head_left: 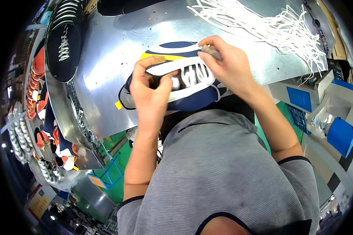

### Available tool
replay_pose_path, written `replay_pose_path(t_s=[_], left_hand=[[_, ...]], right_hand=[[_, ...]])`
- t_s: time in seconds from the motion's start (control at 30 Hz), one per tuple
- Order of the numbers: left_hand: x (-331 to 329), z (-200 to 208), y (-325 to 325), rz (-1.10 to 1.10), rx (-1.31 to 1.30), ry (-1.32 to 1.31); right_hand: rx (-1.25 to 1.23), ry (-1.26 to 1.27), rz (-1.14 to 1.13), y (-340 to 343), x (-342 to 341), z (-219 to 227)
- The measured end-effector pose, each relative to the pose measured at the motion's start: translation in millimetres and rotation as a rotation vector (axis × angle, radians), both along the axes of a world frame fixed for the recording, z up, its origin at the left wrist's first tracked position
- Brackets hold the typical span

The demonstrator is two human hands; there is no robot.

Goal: The person threads shoelaces through the eyelets of shoe uppers. They take a shoelace from a pile, thread it through the eyelets of a shoe upper using a small tool to guide the lace, and place the finished upper back onto a stack.

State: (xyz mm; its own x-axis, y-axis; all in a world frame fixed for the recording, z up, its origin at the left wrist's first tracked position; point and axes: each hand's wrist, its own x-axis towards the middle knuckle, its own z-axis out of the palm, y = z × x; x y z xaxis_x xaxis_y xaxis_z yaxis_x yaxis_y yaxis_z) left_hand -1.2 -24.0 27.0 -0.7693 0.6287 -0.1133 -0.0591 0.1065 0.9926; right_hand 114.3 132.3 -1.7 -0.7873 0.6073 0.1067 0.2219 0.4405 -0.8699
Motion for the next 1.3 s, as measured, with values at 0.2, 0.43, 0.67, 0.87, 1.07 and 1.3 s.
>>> replay_pose_path(t_s=[0.2, 0.43, 0.67, 0.87, 1.07, 1.3], left_hand=[[-16.8, 17.3, -20.3, -0.182, -0.124, -0.012], [26.7, 33.7, -16.5, -0.429, -0.411, 1.133], [-2.0, 9.5, 10.5, -0.187, -0.183, 0.851], [-14.3, 16.1, 13.0, -0.126, -0.091, 1.085], [-0.8, 29.7, 9.3, -0.201, -0.085, 1.08], [-17.5, 19.0, 6.5, -0.285, -0.218, 0.988]], right_hand=[[0.29, 0.128, -0.144, -1.5, -2.4, -16.3], [0.261, -0.203, 0.09, -19.3, 56.7, 25.6], [0.122, -0.159, 0.308, -22.8, 66.6, 47.9], [-0.272, -0.12, 0.192, -19.0, 66.1, 47.9], [-0.439, 0.076, 0.081, -14.4, 4.0, 20.2], [-0.499, -0.047, 0.483, -50.1, 60.5, 5.8]])
